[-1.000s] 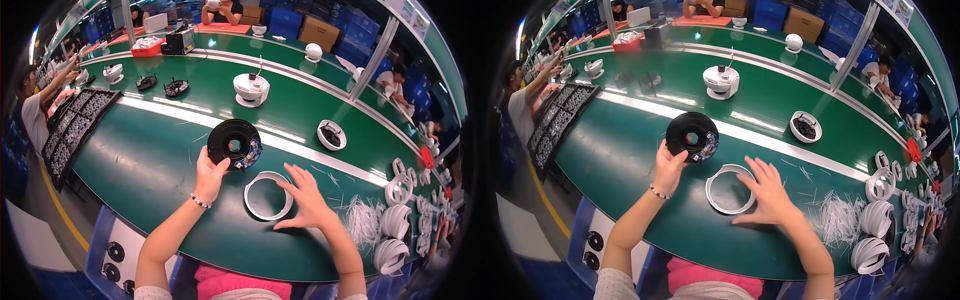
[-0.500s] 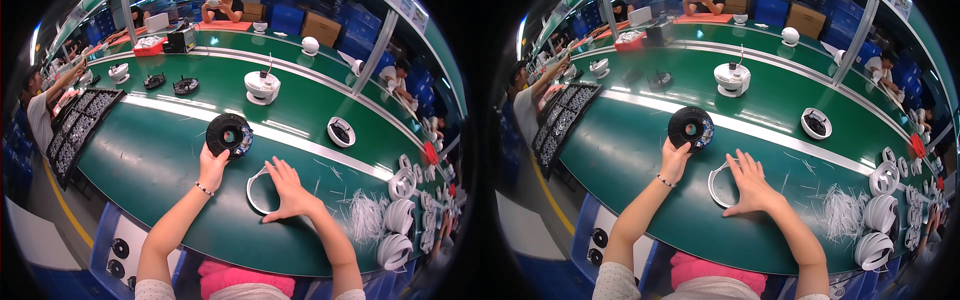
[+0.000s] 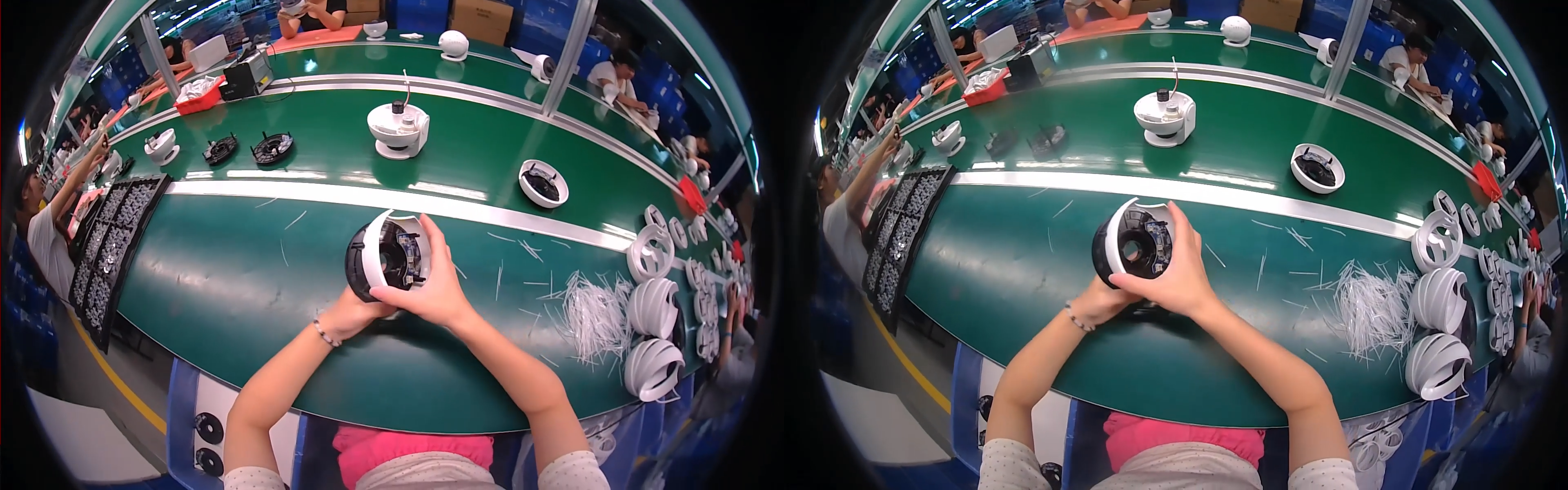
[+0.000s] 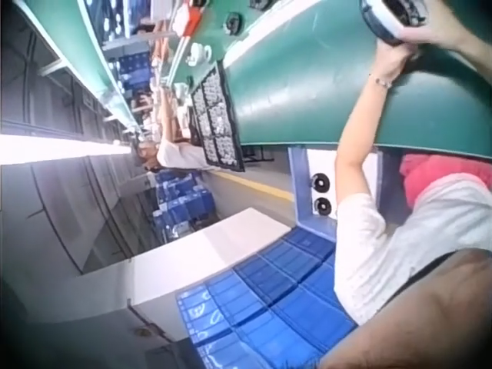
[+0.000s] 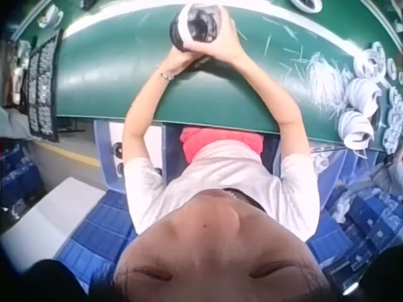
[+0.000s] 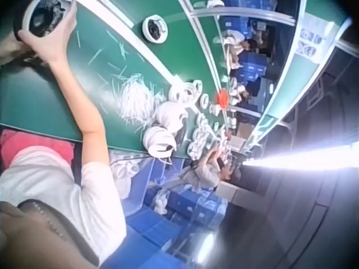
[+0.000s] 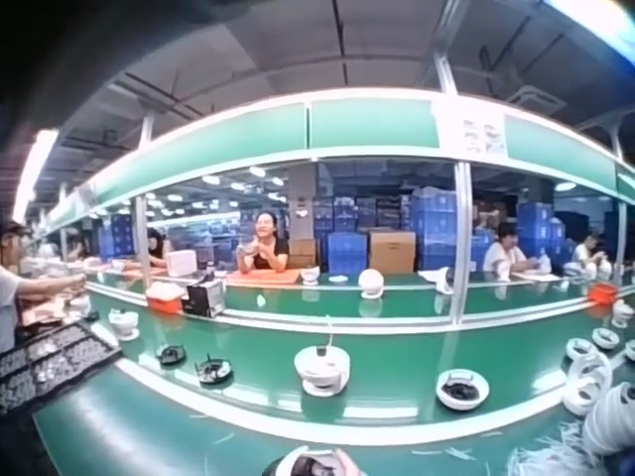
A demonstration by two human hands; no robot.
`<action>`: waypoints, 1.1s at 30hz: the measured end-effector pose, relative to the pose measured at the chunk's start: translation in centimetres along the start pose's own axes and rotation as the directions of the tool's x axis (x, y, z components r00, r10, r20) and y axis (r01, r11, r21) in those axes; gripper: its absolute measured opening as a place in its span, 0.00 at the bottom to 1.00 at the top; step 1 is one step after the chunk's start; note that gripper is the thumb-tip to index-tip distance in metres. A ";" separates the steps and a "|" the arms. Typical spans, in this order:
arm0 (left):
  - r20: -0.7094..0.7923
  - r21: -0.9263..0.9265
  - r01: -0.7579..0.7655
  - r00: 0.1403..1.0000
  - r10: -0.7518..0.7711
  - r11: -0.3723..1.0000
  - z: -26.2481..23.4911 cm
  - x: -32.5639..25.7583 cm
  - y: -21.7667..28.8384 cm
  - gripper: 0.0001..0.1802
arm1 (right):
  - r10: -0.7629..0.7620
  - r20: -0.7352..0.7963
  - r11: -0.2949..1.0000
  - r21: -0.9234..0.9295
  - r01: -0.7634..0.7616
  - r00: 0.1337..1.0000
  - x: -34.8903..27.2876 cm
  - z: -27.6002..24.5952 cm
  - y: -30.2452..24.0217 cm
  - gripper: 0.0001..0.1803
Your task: Assembling dome security camera components on a factory production line.
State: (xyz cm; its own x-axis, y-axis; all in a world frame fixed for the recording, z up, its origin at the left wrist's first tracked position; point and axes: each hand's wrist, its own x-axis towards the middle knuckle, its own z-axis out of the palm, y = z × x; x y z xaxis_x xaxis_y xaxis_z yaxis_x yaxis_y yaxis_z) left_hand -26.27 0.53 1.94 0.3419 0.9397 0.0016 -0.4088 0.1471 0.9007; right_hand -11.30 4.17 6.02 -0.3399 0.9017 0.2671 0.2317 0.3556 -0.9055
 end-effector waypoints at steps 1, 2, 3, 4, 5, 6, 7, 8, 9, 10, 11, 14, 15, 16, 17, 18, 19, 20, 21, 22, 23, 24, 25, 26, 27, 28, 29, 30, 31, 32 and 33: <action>0.123 -0.171 0.056 0.992 -0.035 0.984 -0.9 -0.6 1.1 0.38 | 0.004 0.004 1.000 0.004 -0.004 1.000 -0.1 0.1 -0.5 0.61; 0.246 -0.330 0.129 0.968 -0.046 0.935 -1.6 -0.9 2.1 0.38 | -0.027 0.025 1.000 -0.014 0.027 0.999 -0.1 0.1 -1.0 0.62; 0.301 -0.365 0.052 0.952 0.065 0.930 -1.6 -0.6 2.3 0.35 | -0.055 0.047 0.998 -0.039 0.056 0.997 -0.1 0.0 -1.3 0.62; 0.240 -0.480 0.043 0.967 0.084 0.876 -1.3 -0.5 2.4 0.35 | -0.047 0.061 0.995 -0.083 0.052 0.997 -0.3 0.1 -2.0 0.62; 0.176 -0.587 0.027 0.980 0.095 0.809 -0.7 -0.4 2.6 0.37 | -0.043 0.068 0.995 -0.085 0.049 0.997 -0.4 0.3 -2.0 0.62; 0.081 -0.618 0.020 0.996 0.039 0.786 -0.3 -0.2 3.3 0.37 | -0.091 0.072 0.989 -0.111 0.099 0.993 -0.4 0.5 -2.0 0.62; 0.078 -0.620 0.018 0.996 0.038 0.784 -0.3 -0.1 3.4 0.37 | -0.139 0.076 0.979 -0.137 0.149 0.987 -0.4 0.8 -2.1 0.62; 0.001 -0.591 0.019 1.000 -0.023 0.806 -0.4 0.1 3.5 0.36 | -0.181 0.076 0.964 -0.186 0.192 0.981 -0.5 0.9 -2.2 0.62; -0.078 -0.561 0.023 0.994 -0.080 0.827 -0.6 0.0 3.5 0.34 | -0.179 0.080 0.964 -0.185 0.191 0.981 -0.6 1.0 -2.5 0.62; -0.089 -0.572 0.024 0.992 -0.092 0.820 -0.8 0.0 3.5 0.33 | -0.174 0.075 0.964 -0.189 0.186 0.982 -0.6 1.2 -2.7 0.62; -0.091 -0.574 0.024 0.991 -0.093 0.818 -0.8 -0.2 3.5 0.33 | -0.169 0.071 0.964 -0.193 0.180 0.983 -0.7 1.3 -2.8 0.62; -0.142 -0.547 0.002 0.985 -0.095 0.837 -0.5 -0.4 3.8 0.31 | -0.111 0.098 0.975 -0.180 0.127 0.989 -0.9 2.0 -2.7 0.62; -0.143 -0.548 0.002 0.985 -0.096 0.836 -0.5 -0.5 3.8 0.31 | -0.131 0.096 0.962 -0.227 0.150 0.987 -0.9 2.3 -2.8 0.62; -0.135 -0.558 0.001 0.987 -0.091 0.830 -0.6 -0.6 3.8 0.31 | -0.129 0.096 0.963 -0.227 0.148 0.987 -0.9 2.5 -2.8 0.62; -0.127 -0.568 -0.001 0.988 -0.087 0.823 -0.7 -0.7 3.8 0.30 | -0.142 0.093 0.959 -0.234 0.161 0.985 -0.9 2.6 -2.8 0.62; -0.126 -0.569 -0.001 0.988 -0.087 0.822 -0.8 -0.7 3.8 0.30 | -0.158 0.092 0.954 -0.242 0.176 0.983 -0.8 2.7 -2.8 0.62; -0.119 -0.578 -0.005 0.990 -0.078 0.816 -0.8 -0.7 3.8 0.29 | -0.157 0.092 0.954 -0.244 0.175 0.983 -0.8 2.8 -2.8 0.62; -0.112 -0.587 -0.009 0.991 -0.070 0.810 -0.8 -0.8 3.7 0.29 | -0.154 0.098 0.950 -0.259 0.174 0.983 -0.8 2.9 -2.8 0.62; -0.113 -0.586 -0.009 0.991 -0.071 0.811 -0.9 -0.8 3.9 0.29 | -0.152 0.102 0.947 -0.271 0.174 0.983 -0.7 3.1 -3.0 0.62; -0.147 -0.559 -0.030 0.987 -0.063 0.828 -1.1 -0.9 4.2 0.28 | -0.151 0.102 0.947 -0.268 0.174 0.983 -0.5 3.1 -3.1 0.62; -0.181 -0.532 -0.051 0.982 -0.055 0.845 -1.2 -1.0 4.4 0.28 | -0.138 0.093 0.960 -0.231 0.156 0.986 -0.2 3.0 -3.1 0.63; -0.168 -0.547 -0.051 0.984 -0.049 0.836 -1.2 -1.1 4.5 0.29 | -0.125 0.087 0.971 -0.195 0.140 0.988 0.0 2.7 -3.0 0.63; -0.156 -0.561 -0.052 0.987 -0.044 0.826 -1.2 -1.3 4.8 0.29 | -0.083 0.062 0.988 -0.122 0.091 0.995 0.2 2.7 -2.7 0.63; -0.145 -0.577 -0.035 0.988 -0.060 0.816 -1.2 -1.4 5.1 0.30 | -0.085 0.065 0.988 -0.121 0.092 0.994 0.1 2.8 -2.8 0.63; -0.141 -0.596 -0.024 0.987 -0.075 0.802 -1.5 -1.5 5.0 0.30 | -0.097 0.083 0.986 -0.125 0.107 0.992 0.0 2.9 -3.2 0.63; -0.136 -0.615 -0.013 0.987 -0.090 0.789 -1.6 -1.6 5.1 0.29 | -0.110 0.100 0.984 -0.130 0.123 0.989 -0.2 3.2 -3.4 0.63; -0.163 -0.603 -0.046 0.984 -0.067 0.796 -1.4 -1.6 5.2 0.28 | -0.125 0.100 0.974 -0.178 0.142 0.987 -0.3 3.6 -3.5 0.64; -0.163 -0.604 -0.046 0.984 -0.067 0.795 -1.4 -1.6 5.0 0.28 | -0.124 0.101 0.974 -0.179 0.140 0.987 -0.4 3.9 -3.4 0.64; -0.182 -0.567 -0.043 0.981 -0.074 0.823 -1.5 -1.5 4.8 0.28 | -0.156 0.084 0.967 -0.192 0.170 0.984 -0.5 4.3 -3.2 0.63; -0.201 -0.528 -0.040 0.976 -0.079 0.849 -1.6 -1.4 4.6 0.28 | -0.189 0.068 0.958 -0.204 0.199 0.980 -0.5 4.6 -2.9 0.62; -0.202 -0.527 -0.038 0.976 -0.082 0.849 -1.7 -1.4 4.4 0.29 | -0.188 0.067 0.958 -0.205 0.198 0.980 -0.6 4.9 -2.8 0.62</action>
State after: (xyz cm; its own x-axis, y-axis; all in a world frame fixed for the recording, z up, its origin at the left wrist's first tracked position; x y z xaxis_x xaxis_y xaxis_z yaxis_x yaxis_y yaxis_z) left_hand -29.97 0.41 5.22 0.1964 0.9674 -0.1598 -0.8056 0.2521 0.5361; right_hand -16.19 1.47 6.76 -0.4378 0.8002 0.4100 0.3419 0.5699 -0.7472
